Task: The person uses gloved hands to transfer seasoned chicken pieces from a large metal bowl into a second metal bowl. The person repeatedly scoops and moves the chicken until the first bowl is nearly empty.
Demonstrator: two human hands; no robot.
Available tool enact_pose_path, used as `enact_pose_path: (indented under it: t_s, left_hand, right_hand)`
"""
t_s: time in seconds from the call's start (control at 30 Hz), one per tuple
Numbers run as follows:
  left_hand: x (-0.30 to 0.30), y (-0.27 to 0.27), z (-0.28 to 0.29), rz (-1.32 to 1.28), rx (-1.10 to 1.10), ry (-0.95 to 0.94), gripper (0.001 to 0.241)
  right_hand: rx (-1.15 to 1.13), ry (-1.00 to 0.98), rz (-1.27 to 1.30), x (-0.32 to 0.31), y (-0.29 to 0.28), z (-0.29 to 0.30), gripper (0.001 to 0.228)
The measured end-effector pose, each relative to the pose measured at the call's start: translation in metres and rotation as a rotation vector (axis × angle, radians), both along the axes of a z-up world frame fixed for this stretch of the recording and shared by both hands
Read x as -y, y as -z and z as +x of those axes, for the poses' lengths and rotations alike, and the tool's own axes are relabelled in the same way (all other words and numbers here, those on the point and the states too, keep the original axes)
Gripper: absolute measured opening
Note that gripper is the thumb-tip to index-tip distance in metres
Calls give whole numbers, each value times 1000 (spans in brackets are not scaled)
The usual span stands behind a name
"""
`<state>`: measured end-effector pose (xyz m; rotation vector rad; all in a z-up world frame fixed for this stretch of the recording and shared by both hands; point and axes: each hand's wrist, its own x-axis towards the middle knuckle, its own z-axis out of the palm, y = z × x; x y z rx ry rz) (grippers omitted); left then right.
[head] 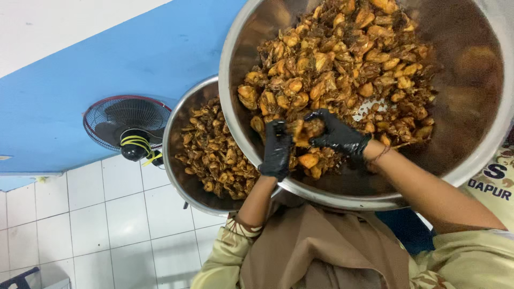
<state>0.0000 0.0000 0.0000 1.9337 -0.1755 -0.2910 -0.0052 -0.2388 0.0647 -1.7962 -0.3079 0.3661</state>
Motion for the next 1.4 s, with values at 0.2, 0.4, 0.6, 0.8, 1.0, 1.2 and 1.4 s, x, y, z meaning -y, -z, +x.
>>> enact_pose_path:
  t_s: [0.2,0.4,0.6,0.8,1.0,1.2,1.4]
  left_hand:
    - [-27,-99,-14,-916,-405,-246,74]
    - [-112,-83,-24,-1661,-558,43,30]
    - [-164,-72,-22,-1242,-641,-726,28]
    - [-160,-67,-21,-756,-534,-1141,37]
    - [-95,-65,-18,-446,269,-442,33]
    - [-5,-78,23,316,732,416,50]
    - [36,-63,42,676,965,365,53]
  right_hand:
    - [-126,-31,409,-88,-69,-25,50]
    - [151,-250,643,-67,-96,13,56]
    - [51,721,-802,10,-36,76,74]
    - [305,707,-545,35,18,82,83]
    - [216,496,153,58,-15,58,39]
    - [-272,272,833,58,-58,30,53]
    - [-168,303,434,51,-84,22,70]
